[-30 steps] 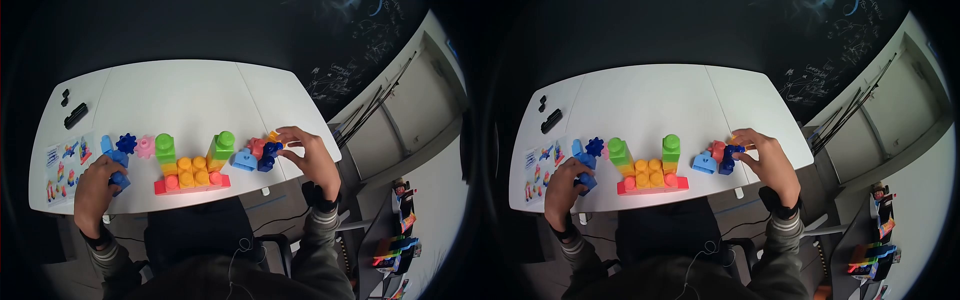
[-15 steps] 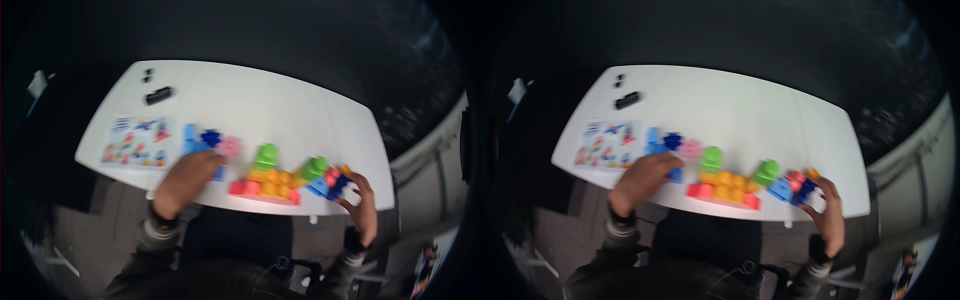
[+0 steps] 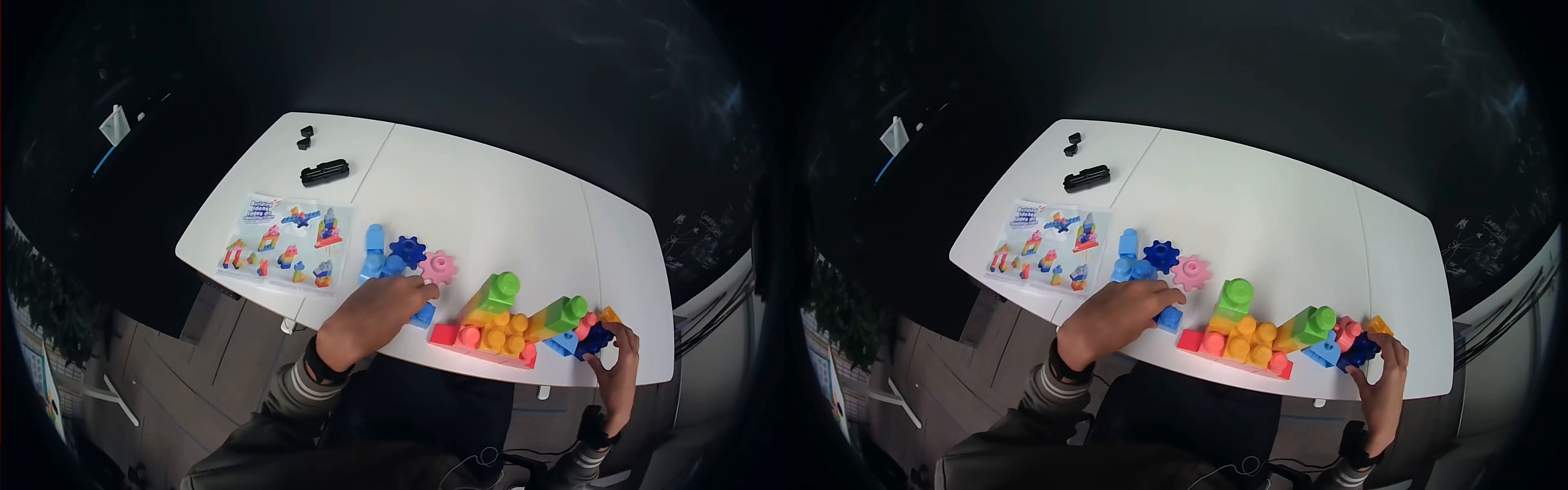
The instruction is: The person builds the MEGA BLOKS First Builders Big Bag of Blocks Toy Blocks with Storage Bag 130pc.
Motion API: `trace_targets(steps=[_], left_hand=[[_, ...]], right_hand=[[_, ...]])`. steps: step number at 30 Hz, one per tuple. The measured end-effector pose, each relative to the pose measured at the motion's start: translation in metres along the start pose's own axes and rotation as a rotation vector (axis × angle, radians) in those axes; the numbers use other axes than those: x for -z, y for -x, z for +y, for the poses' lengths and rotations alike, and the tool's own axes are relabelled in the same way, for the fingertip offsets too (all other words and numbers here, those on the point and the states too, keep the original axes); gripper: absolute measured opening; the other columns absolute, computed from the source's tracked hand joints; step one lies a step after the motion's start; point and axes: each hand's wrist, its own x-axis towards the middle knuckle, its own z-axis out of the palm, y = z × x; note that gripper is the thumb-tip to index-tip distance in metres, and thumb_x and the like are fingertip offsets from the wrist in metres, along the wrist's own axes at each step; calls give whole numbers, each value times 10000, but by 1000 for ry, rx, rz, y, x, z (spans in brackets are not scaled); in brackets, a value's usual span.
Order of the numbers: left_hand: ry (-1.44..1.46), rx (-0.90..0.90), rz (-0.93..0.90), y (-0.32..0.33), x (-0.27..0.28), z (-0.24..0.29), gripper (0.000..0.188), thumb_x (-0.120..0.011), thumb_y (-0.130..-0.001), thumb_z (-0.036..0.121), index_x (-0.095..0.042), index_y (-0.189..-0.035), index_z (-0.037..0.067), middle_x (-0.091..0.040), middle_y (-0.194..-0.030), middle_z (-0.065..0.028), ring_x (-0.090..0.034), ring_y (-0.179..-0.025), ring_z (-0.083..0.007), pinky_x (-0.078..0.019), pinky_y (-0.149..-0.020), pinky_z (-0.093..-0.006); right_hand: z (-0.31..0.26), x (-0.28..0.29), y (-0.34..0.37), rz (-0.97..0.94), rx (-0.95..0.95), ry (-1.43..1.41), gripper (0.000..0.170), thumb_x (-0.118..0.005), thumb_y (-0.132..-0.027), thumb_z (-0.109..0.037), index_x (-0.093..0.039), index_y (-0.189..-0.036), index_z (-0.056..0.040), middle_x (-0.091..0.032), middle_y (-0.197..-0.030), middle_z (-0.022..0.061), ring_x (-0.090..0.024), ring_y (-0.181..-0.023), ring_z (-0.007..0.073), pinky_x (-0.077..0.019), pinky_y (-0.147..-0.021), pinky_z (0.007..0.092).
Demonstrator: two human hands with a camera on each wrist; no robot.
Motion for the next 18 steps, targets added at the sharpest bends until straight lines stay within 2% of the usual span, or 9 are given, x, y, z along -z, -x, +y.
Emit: trace_targets(steps=[5, 12, 18], left_hand=[[13, 41, -72, -4, 8, 1, 467, -833, -955, -10, -744, -1400, 101, -796, -1222, -114, -802, -1121, -368, -651, -918, -482], [10, 61, -61, -2, 5, 1, 469, -842, -968, 17, -737, -1415, 113, -790, -1242, -107, -795, -1146, -376, -641, -946, -484], [32, 33, -60, -4, 1, 2, 440, -864, -975, 69, -738, -1394, 118, -779, -1212, -104, -792, -1127, -382, -634, -949, -491]], right_hand=[[-4, -3, 1, 14, -13, 8, 781, -996, -741, 50, -694, -1455, -40, -698, -1463, 166, -622, -1369, 422, -518, -1177, 516], [-7, -6, -2, 39, 11, -35, 788, -989, -741, 74, -689, -1461, -36, -696, -1473, 187, -656, -1380, 420, -538, -1178, 506], [-13, -1, -2, 20, -6, -89, 775, -973, -753, 96, -680, -1462, -17, -713, -1456, 197, -700, -1328, 417, -559, -1148, 487]])
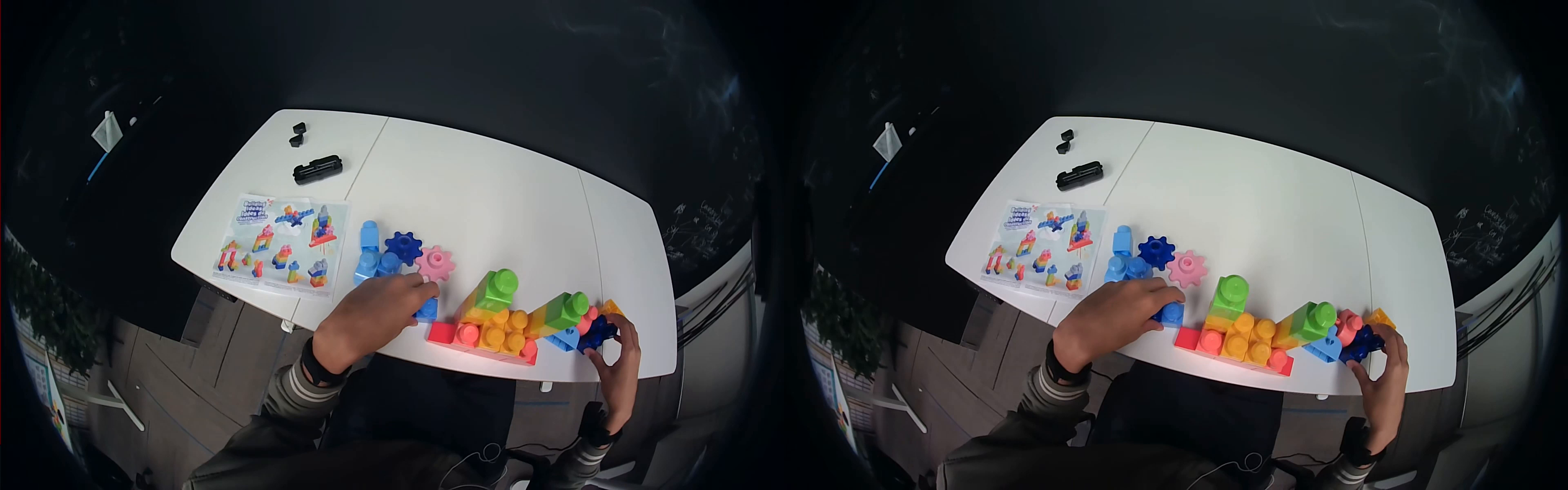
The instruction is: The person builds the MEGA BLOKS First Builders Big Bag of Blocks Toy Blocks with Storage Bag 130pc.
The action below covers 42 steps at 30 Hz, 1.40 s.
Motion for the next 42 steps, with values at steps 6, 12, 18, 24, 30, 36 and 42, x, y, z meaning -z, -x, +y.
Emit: trace_targets(steps=[6, 12, 18, 24, 30, 36, 42], left_hand=[[-17, -5, -37, -2, 4, 4, 390, -866, -983, 95, -747, -1353, 106, -777, -1197, -97, -781, -1137, -380, -628, -952, -498], [35, -1, -25, 1, 11, 0, 414, -855, -987, 92, -753, -1387, 117, -794, -1306, -108, -779, -1194, -385, -631, -1002, -492], [-36, 13, -13, -3, 10, -3, 494, -845, -923, -18, -775, -1400, 85, -802, -1368, -151, -777, -1225, -414, -646, -1006, -510], [-32, 76, -30, -6, 15, 6, 512, -889, -885, -25, -784, -1370, 100, -803, -1304, -127, -787, -1137, -405, -636, -966, -501], [-15, 55, -20, -3, 13, 3, 507, -899, -890, -13, -773, -1368, 95, -796, -1281, -134, -786, -1102, -409, -633, -945, -499], [17, 48, -7, 1, 15, 4, 509, -915, -904, 23, -763, -1386, 88, -790, -1268, -136, -789, -1102, -403, -631, -948, -493], [6, 96, -43, 2, 15, 7, 494, -927, -941, 115, -754, -1402, 82, -765, -1296, -131, -780, -1129, -394, -629, -973, -490]], right_hand=[[5, 0, 2, 7, -12, -2, 784, -967, -764, 99, -671, -1481, -17, -726, -1427, 190, -714, -1295, 407, -569, -1133, 491], [6, 0, 1, 13, 12, -29, 789, -978, -790, 63, -676, -1513, -20, -734, -1477, 217, -701, -1360, 436, -554, -1175, 498], [19, -4, -2, -1, 19, 6, 741, -989, -867, -68, -695, -1547, -71, -749, -1497, 211, -684, -1404, 453, -548, -1210, 495], [7, -3, -2, -28, -64, 23, 777, -1009, -856, -99, -695, -1567, -114, -756, -1486, 208, -662, -1438, 457, -550, -1221, 508], [13, -7, -6, -35, -19, -41, 778, -1024, -821, -92, -706, -1531, -88, -783, -1449, 213, -767, -1295, 446, -622, -1120, 487], [12, -3, -7, 0, -2, -18, 727, -1033, -813, -86, -725, -1471, -66, -801, -1413, 203, -789, -1266, 435, -631, -1101, 475], [12, -2, -8, -9, -84, -61, 714, -1035, -811, -67, -731, -1457, -59, -805, -1413, 188, -787, -1303, 409, -617, -1144, 463]])
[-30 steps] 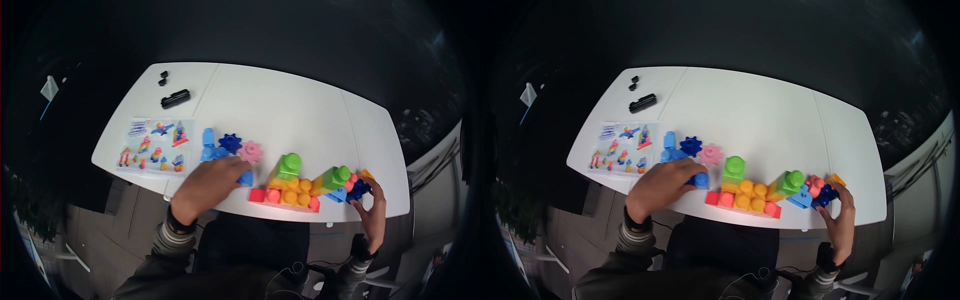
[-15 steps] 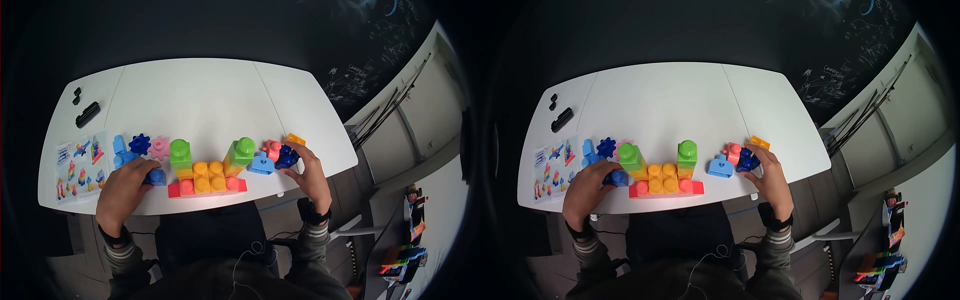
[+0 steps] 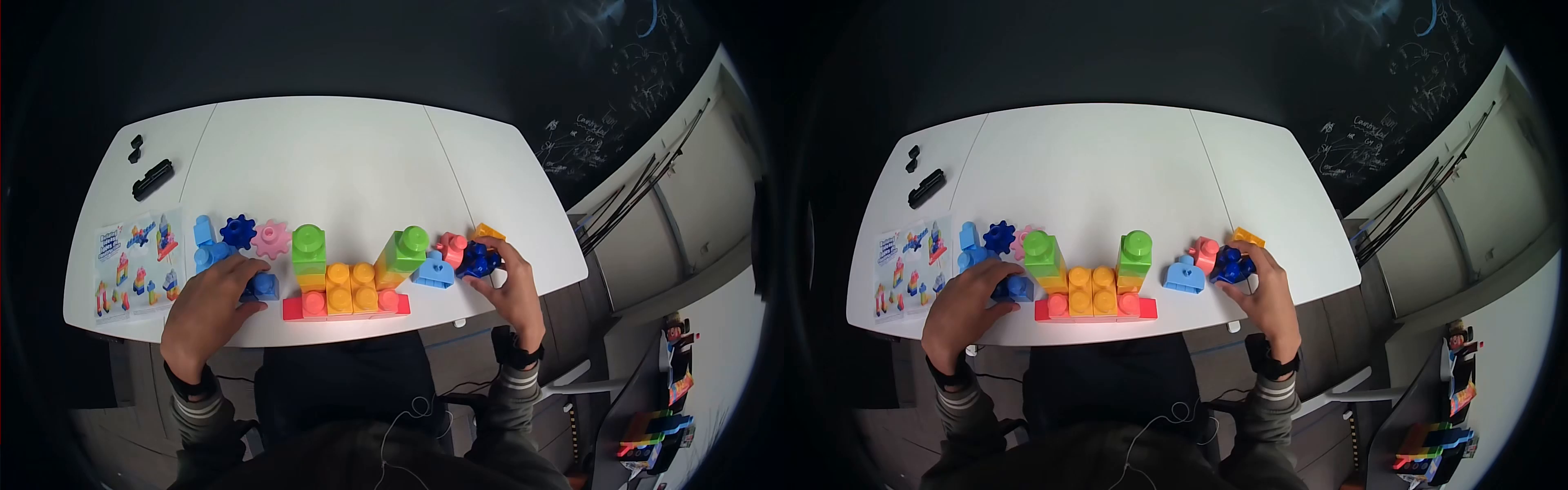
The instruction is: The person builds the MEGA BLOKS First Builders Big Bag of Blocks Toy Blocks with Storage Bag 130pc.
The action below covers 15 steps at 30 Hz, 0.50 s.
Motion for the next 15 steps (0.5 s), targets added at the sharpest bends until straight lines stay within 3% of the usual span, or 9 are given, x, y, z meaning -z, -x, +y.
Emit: trace_targets(steps=[8, 11, 13, 15], left_hand=[[-22, -8, -2, 3, -1, -2, 533, -927, -950, 169, -737, -1442, 88, -742, -1353, -129, -758, -1195, -396, -620, -1028, -495], [-24, -6, -12, 3, -1, -3, 542, -925, -953, 176, -731, -1452, 87, -738, -1364, -127, -751, -1213, -397, -617, -1037, -496], [-27, -9, -10, 3, -1, -3, 546, -924, -955, 177, -728, -1456, 85, -735, -1372, -127, -747, -1223, -397, -615, -1043, -496], [-19, -15, -13, 4, 0, -2, 547, -919, -962, 186, -724, -1463, 84, -732, -1375, -128, -740, -1243, -393, -612, -1055, -493]], right_hand=[[0, 1, -1, -17, 29, 27, 792, -1037, -784, -65, -731, -1514, -61, -795, -1450, 180, -757, -1341, 366, -580, -1207, 457], [7, -3, -1, 13, 48, 124, 811, -1058, -758, -115, -736, -1499, -40, -793, -1449, 182, -732, -1376, 389, -550, -1239, 483], [16, -3, -3, 26, 81, 155, 799, -1060, -735, -128, -737, -1462, -47, -770, -1430, 174, -653, -1429, 422, -527, -1238, 489], [16, 1, -6, 56, 110, 161, 786, -1060, -732, -134, -734, -1439, -33, -772, -1413, 185, -676, -1395, 421, -542, -1212, 483]])
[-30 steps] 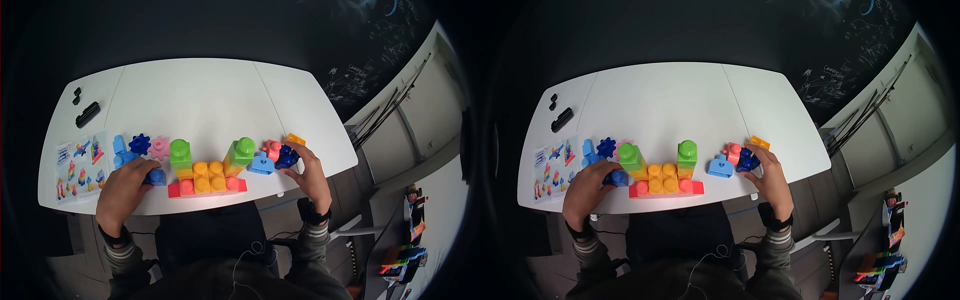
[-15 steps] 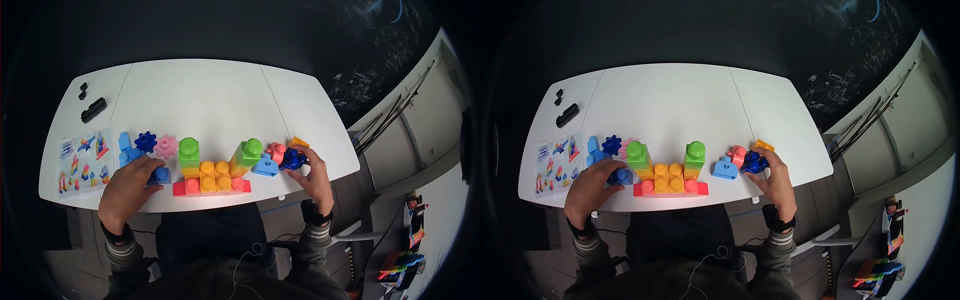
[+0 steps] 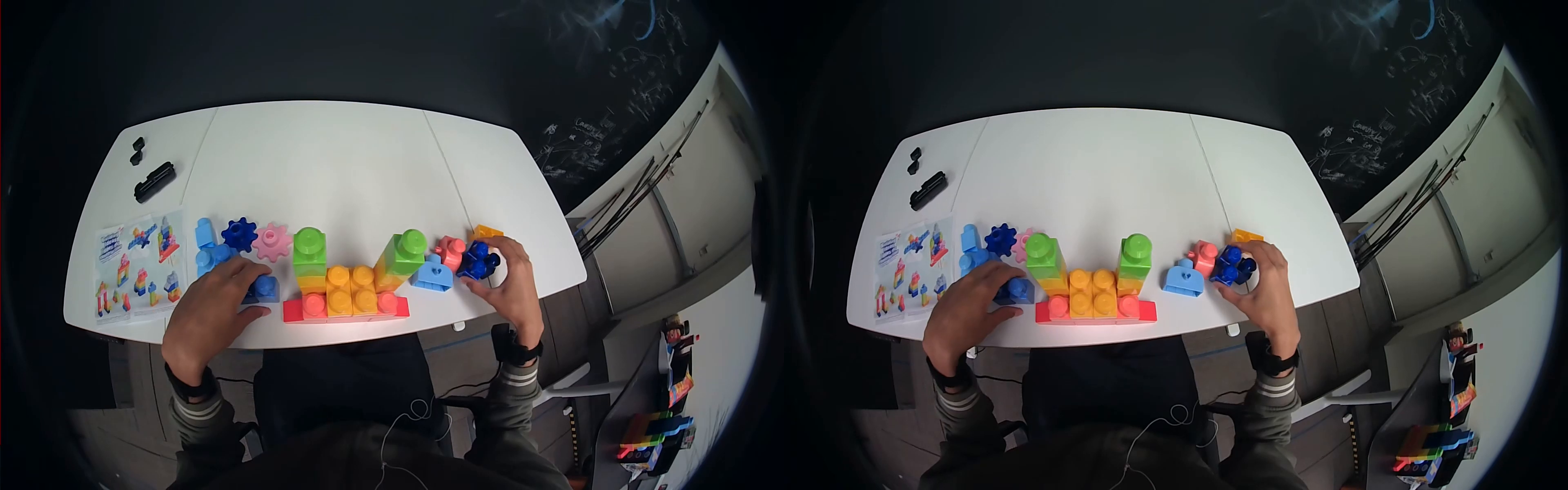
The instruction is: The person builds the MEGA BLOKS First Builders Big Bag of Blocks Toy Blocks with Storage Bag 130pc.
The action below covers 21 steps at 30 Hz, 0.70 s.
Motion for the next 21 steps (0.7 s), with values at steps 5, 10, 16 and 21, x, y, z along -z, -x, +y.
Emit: trace_targets(steps=[5, 10, 16, 21], left_hand=[[-15, 8, 5, 1, 1, 3, 538, -917, -970, 206, -723, -1459, 88, -728, -1383, -121, -733, -1265, -388, -611, -1072, -489], [-14, 22, -14, 1, 0, 2, 534, -916, -974, 220, -720, -1456, 98, -721, -1403, -110, -727, -1291, -381, -613, -1080, -488], [-32, -3, 18, 3, -1, 3, 545, -916, -988, 252, -708, -1473, 117, -690, -1479, -98, -717, -1339, -383, -612, -1109, -493], [-54, 9, -16, 6, 0, 6, 581, -916, -995, 262, -696, -1512, 116, -627, -1626, -152, -660, -1465, -400, -592, -1192, -497]], right_hand=[[-25, 24, -13, 101, -10, -161, 729, -1044, -728, -128, -732, -1376, -10, -785, -1349, 194, -747, -1294, 369, -568, -1166, 448], [-68, 62, -31, 127, 224, -409, 764, -1019, -703, -168, -727, -1390, -6, -763, -1330, 168, -753, -1279, 298, -546, -1191, 431], [-148, 63, -75, -141, 552, -447, 744, -1025, -717, -242, -743, -1372, -28, -762, -1325, 191, -769, -1258, 349, -588, -1150, 458], [-169, 37, -105, -317, 515, -260, 798, -1041, -713, -311, -738, -1391, -16, -777, -1303, 198, -762, -1275, 378, -559, -1189, 474]])
